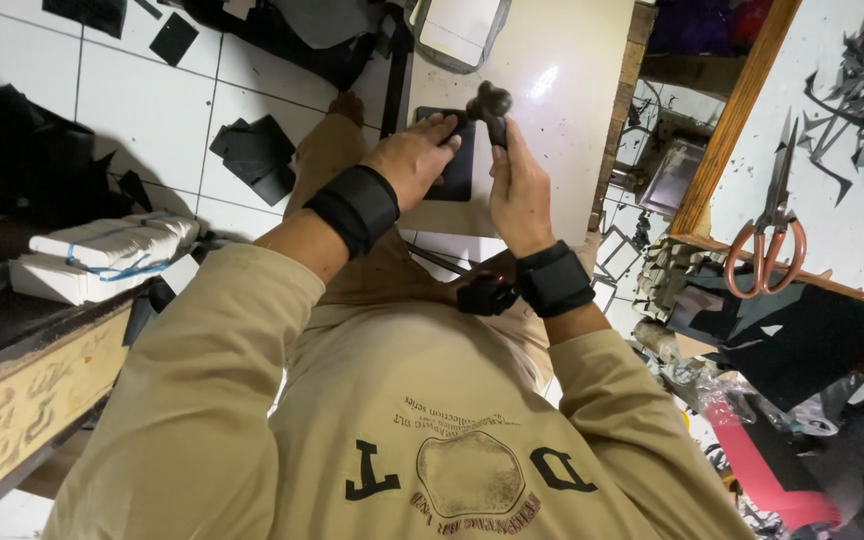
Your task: The person assembles leather pieces to form a small wallet and uses a hammer to secure the edges.
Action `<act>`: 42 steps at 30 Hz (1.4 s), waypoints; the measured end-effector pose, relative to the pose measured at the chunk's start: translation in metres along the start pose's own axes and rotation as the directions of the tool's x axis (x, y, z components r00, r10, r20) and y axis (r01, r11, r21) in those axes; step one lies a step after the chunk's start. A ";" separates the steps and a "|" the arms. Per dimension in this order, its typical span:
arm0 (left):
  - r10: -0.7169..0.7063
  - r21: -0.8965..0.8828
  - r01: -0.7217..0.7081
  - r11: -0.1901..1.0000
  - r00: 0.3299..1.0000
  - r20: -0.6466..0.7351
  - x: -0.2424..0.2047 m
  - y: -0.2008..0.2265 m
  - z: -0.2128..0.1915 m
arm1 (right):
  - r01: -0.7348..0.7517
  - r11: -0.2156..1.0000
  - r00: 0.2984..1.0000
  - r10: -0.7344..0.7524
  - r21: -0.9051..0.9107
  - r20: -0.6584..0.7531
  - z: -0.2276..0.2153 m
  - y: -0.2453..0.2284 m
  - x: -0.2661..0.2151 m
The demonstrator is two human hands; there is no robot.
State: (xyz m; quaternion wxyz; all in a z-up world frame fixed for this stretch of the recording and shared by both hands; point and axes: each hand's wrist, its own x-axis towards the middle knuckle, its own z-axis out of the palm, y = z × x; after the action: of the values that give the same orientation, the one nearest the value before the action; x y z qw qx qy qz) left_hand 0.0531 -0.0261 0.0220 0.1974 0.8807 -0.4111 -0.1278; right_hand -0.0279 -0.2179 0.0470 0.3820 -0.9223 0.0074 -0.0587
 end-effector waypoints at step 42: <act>0.157 0.399 -0.192 0.897 0.980 0.120 0.028 -0.010 -0.015 | 0.146 0.989 0.969 -0.142 -0.003 0.202 -0.062 -0.008 -0.060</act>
State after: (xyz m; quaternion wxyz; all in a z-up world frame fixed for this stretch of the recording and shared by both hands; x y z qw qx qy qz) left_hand 0.0837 -0.0384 0.0290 0.0023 0.8559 -0.5139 -0.0580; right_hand -0.0949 -0.2521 0.0896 0.3672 -0.9249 -0.0978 0.0073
